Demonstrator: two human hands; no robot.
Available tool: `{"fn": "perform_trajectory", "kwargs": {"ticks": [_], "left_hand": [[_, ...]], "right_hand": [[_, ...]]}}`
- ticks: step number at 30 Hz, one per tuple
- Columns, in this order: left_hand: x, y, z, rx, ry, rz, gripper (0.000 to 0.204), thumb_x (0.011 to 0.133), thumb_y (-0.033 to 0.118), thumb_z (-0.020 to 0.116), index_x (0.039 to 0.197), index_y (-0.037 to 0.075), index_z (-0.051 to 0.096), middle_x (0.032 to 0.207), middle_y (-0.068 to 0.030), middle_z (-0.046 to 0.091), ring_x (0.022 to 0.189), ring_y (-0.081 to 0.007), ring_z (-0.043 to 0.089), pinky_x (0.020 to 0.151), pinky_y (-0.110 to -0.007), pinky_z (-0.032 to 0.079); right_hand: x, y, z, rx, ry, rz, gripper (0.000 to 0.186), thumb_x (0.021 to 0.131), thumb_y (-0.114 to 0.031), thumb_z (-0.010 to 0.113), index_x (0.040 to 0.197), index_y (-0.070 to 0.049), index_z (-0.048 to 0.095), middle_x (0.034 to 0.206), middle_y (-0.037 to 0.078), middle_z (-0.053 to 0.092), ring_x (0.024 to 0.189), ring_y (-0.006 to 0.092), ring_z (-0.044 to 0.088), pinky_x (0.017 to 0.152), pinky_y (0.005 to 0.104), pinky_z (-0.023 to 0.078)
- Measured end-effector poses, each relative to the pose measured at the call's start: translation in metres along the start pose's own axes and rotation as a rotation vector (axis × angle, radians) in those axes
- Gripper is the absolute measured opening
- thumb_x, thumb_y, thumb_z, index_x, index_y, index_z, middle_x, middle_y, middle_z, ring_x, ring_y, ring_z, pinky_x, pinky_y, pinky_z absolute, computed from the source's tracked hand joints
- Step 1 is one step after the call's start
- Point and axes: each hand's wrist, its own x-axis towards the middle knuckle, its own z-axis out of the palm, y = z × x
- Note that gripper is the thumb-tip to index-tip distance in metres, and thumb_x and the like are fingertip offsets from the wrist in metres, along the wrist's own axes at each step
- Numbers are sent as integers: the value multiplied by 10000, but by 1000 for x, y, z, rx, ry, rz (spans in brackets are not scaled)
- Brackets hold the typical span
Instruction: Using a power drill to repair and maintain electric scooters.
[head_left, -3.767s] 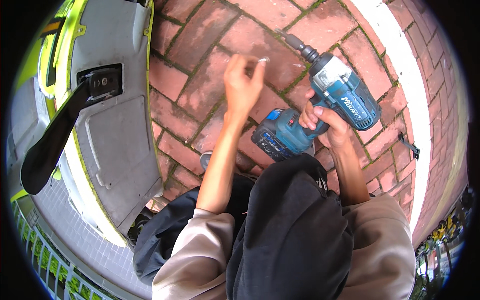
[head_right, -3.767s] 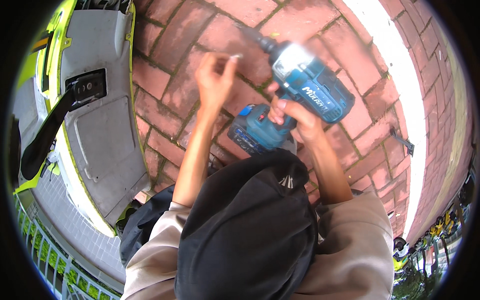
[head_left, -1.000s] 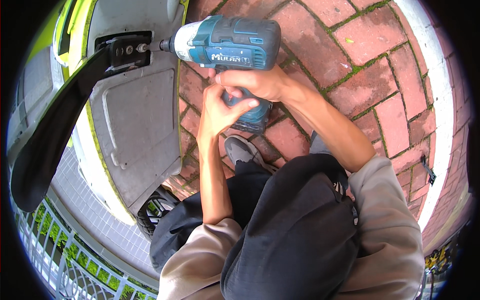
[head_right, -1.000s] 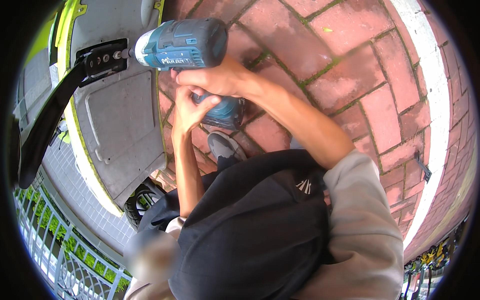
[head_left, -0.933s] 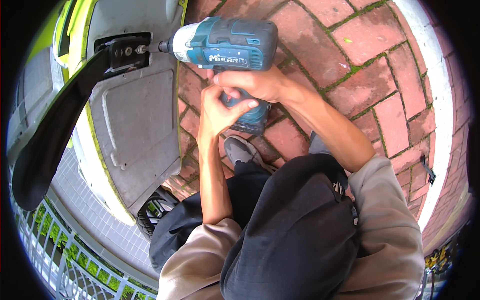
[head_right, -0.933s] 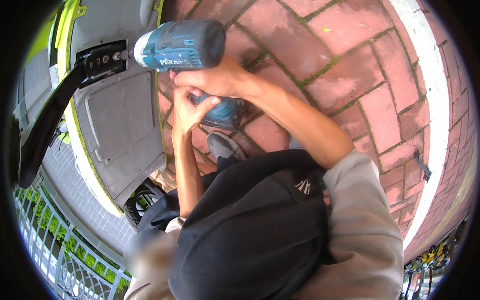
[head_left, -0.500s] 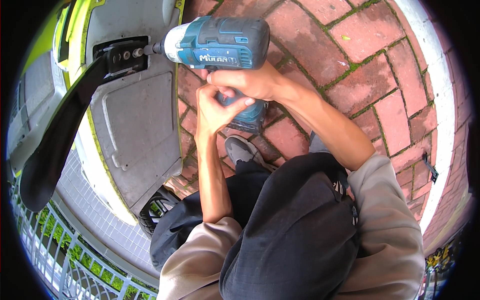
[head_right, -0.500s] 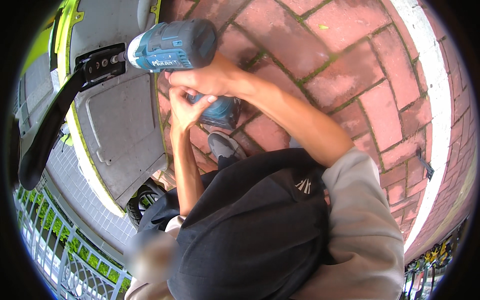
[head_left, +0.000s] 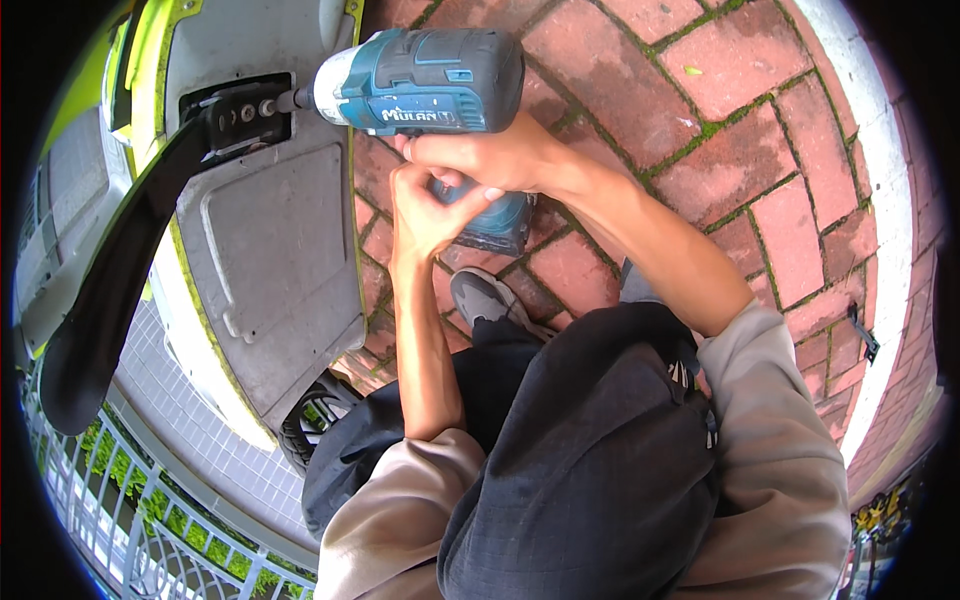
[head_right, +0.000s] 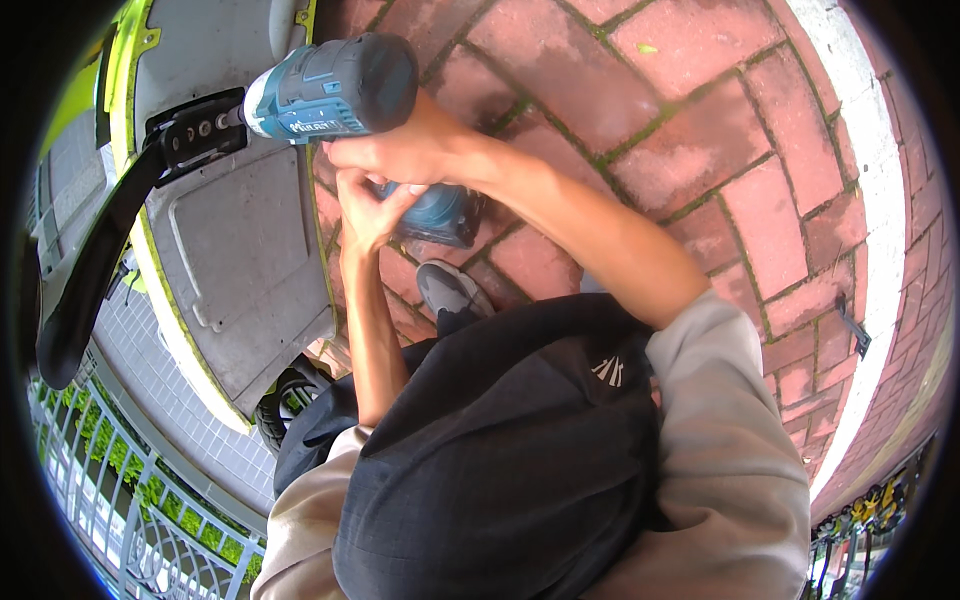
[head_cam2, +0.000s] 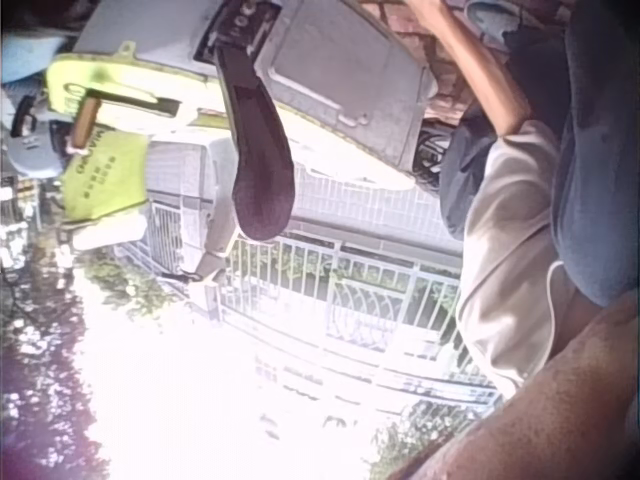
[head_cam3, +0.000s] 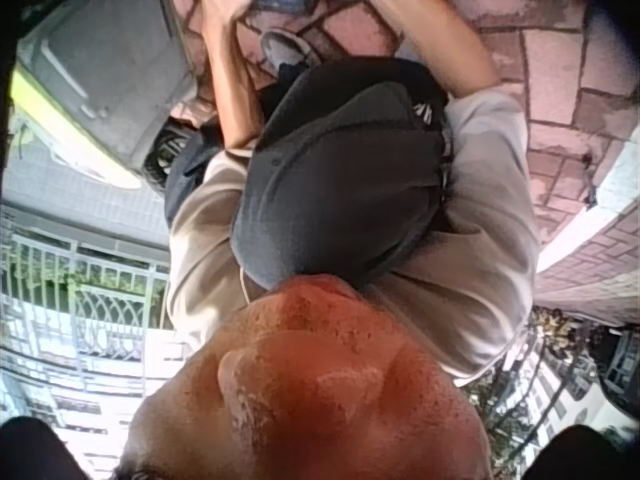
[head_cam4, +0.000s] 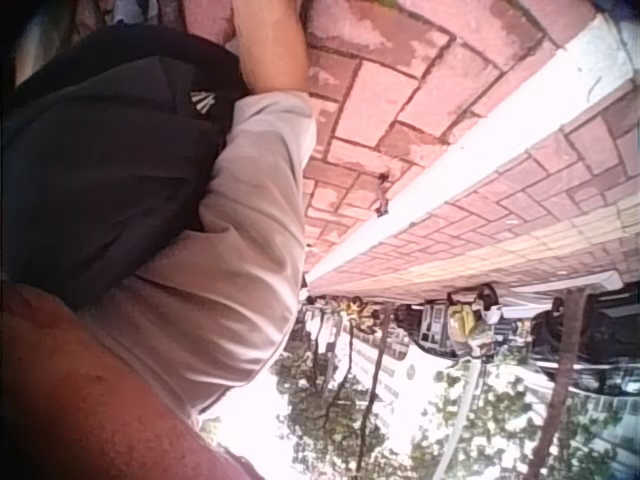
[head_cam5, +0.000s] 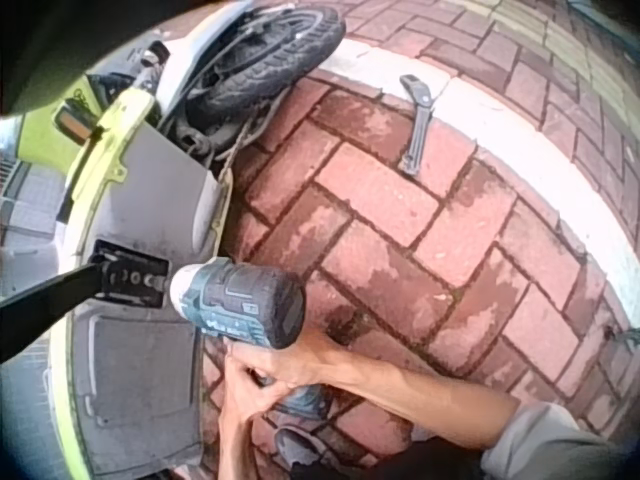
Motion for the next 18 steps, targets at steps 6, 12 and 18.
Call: {"fn": "perform_trajectory", "kwargs": {"ticks": [6, 12, 18], "left_hand": [[2, -12, -2, -128, -13, 37, 425, 578, 258, 896, 637, 4, 560, 644, -58, 637, 602, -120, 579, 564, -280, 460], [2, -4, -1, -190, 31, 52, 401, 597, 269, 876, 635, 6, 575, 643, -49, 642, 597, -112, 577, 562, -283, 462], [0, 4, 3, -91, -83, 74, 422, 589, 265, 917, 654, 10, 587, 642, -38, 624, 629, -124, 586, 581, -292, 473]], "right_hand": [[3, 2, -1, -42, 24, -34, 166, 740, -126, 667, 832, 6, 629, 687, 95, 633, 642, 223, 620, 616, 371, 500], [-2, 0, 2, -102, 37, -211, 111, 806, -61, 673, 904, -12, 657, 717, 23, 636, 576, 75, 563, 497, 262, 440], [-16, -6, -6, 114, 31, -29, 169, 858, -86, 664, 999, 8, 670, 741, 5, 637, 575, 70, 549, 505, 243, 440]]}}
